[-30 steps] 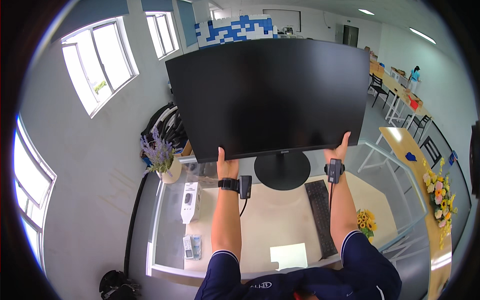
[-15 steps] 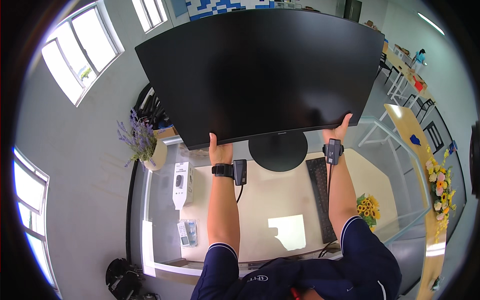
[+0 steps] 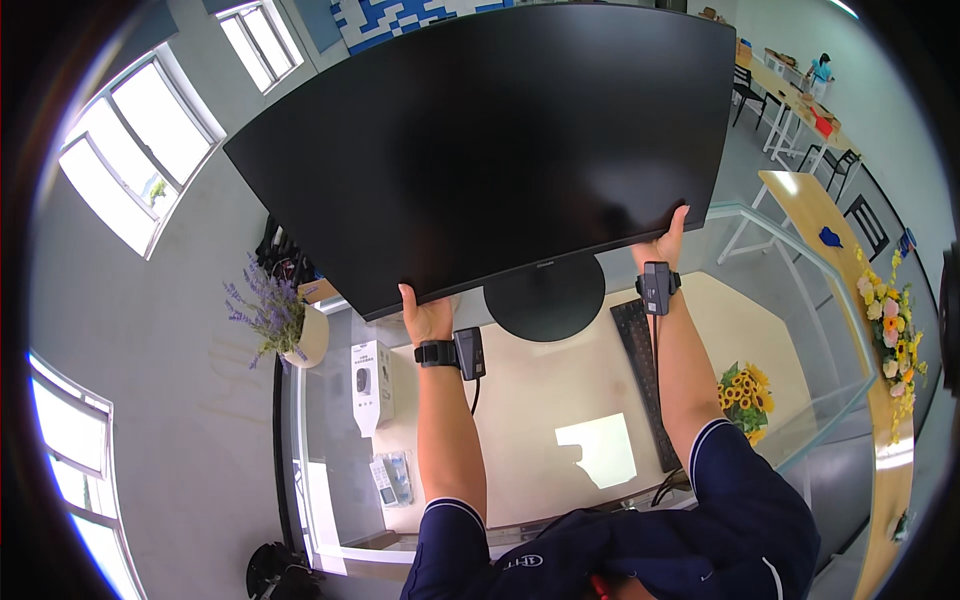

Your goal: The person removes protective foam sheets from a glass desk and then places a monitor, keyboard, and potted plant on the workspace.

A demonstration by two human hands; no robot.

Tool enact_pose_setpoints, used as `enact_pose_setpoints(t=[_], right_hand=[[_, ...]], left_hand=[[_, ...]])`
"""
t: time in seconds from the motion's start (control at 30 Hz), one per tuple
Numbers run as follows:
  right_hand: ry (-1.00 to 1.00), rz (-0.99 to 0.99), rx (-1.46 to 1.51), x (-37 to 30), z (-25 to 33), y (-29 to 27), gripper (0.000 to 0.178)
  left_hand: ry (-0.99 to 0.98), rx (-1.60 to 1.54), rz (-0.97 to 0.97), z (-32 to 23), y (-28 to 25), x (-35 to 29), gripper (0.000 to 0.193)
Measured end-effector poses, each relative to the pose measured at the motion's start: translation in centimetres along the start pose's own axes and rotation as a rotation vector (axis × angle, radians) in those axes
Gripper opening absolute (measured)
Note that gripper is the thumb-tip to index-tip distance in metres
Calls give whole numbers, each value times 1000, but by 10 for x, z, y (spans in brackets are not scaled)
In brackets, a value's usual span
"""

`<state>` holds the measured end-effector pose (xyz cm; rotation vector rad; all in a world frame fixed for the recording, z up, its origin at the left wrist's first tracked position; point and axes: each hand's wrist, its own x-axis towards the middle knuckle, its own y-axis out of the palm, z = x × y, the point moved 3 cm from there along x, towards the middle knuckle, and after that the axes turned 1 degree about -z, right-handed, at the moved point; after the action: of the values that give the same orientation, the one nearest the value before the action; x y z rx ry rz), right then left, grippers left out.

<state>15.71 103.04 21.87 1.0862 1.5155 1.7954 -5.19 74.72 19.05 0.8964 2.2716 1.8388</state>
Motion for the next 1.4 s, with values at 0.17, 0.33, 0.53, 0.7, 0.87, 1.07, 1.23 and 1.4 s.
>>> enact_pose_setpoints(t=[0.17,0.33,0.53,0.7,0.87,1.07,1.23,1.4], right_hand=[[4,14,-19,-5,-1,-1,51],[-6,-5,2,-3,-3,-1,49],[-47,67,-146,2,3,-3,53],[-18,63,-164,1,2,-6,56],[6,46,-170,-4,2,-3,55],[-19,-19,-133,-9,0,-7,44],[92,116,-128,-14,-10,-6,42],[183,174,-213,-20,-22,-10,46]], left_hand=[[-2,18,-22,-3,-3,0,47],[-2,40,-8,-3,4,0,47],[-11,21,-26,-1,4,-2,47],[-21,26,18,-3,4,-5,46],[-25,-1,-22,1,1,-6,46],[-37,109,10,2,-3,-5,52],[-78,104,32,5,-3,-7,55],[-94,104,37,6,2,-9,54]])
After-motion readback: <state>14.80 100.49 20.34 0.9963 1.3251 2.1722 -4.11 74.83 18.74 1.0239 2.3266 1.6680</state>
